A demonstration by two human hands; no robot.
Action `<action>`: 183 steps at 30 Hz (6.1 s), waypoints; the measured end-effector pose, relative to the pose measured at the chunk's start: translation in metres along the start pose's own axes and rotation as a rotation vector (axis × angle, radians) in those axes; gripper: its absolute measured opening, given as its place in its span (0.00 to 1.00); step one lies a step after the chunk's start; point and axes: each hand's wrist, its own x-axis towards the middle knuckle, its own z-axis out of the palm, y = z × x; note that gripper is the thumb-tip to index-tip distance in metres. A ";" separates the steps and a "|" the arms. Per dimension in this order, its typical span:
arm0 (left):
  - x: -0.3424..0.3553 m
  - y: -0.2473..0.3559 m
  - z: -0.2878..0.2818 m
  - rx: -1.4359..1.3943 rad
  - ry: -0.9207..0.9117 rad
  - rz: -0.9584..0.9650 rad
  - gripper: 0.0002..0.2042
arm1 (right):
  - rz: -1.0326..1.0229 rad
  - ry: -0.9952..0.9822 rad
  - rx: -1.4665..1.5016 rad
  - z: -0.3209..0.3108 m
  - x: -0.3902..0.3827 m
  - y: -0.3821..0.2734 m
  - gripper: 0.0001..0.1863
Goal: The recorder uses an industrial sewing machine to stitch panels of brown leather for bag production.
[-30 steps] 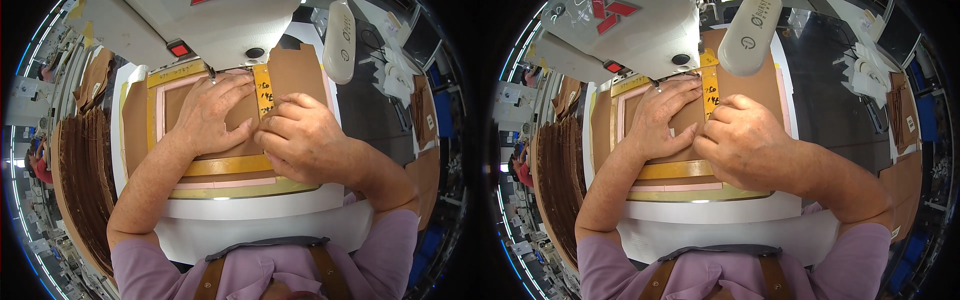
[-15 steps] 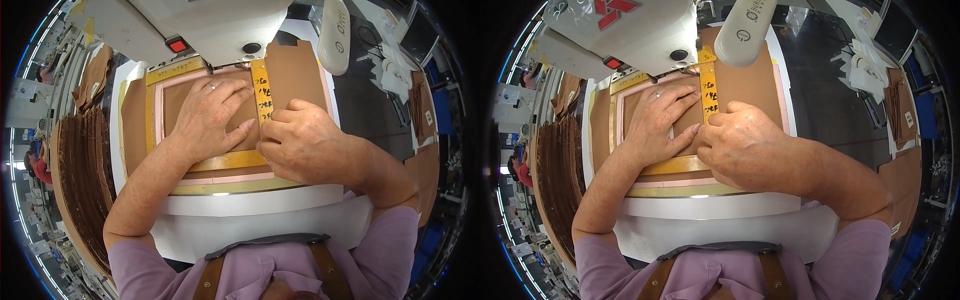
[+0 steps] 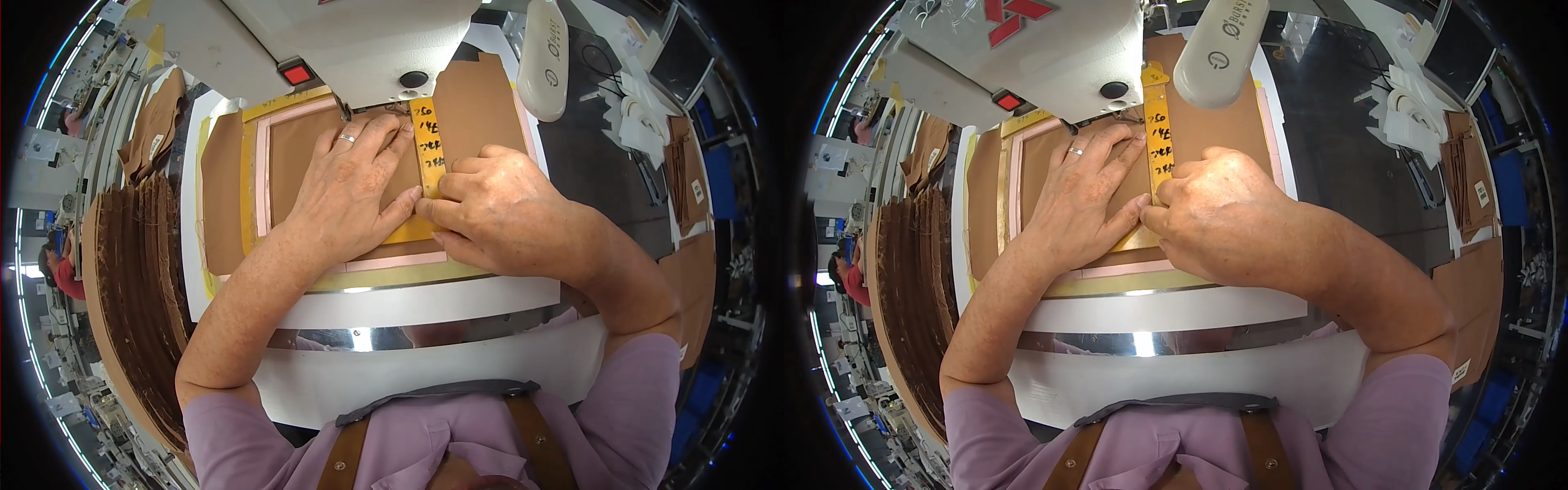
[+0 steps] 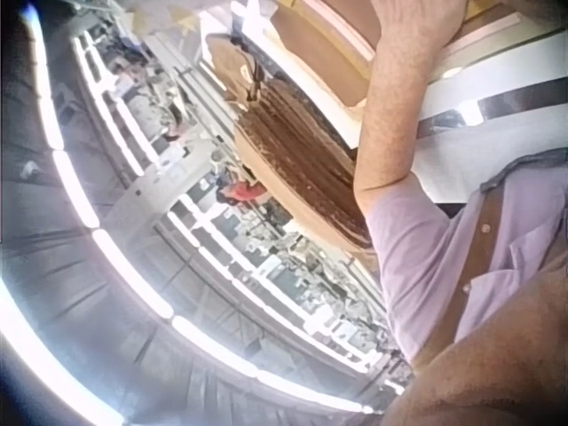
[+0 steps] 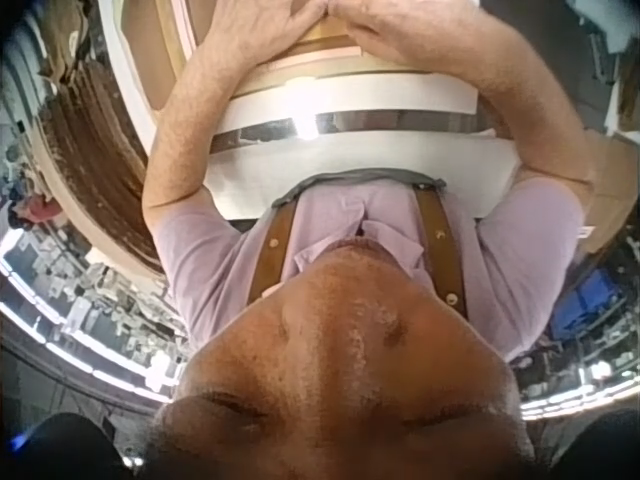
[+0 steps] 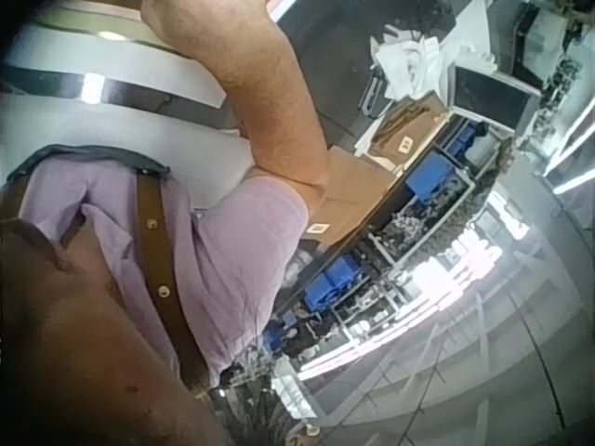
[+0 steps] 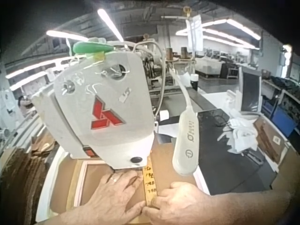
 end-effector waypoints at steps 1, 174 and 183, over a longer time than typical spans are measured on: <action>0.001 -0.001 0.000 0.000 0.000 0.000 0.28 | 0.000 0.000 0.000 0.001 0.001 0.002 0.14; -0.135 0.231 -0.128 -2.337 -0.674 0.617 0.60 | 1.029 0.587 -0.232 -0.064 -0.197 0.132 0.09; -0.143 0.154 -0.134 -1.997 -0.159 0.314 0.45 | 1.135 0.212 -0.513 -0.064 -0.215 0.168 0.09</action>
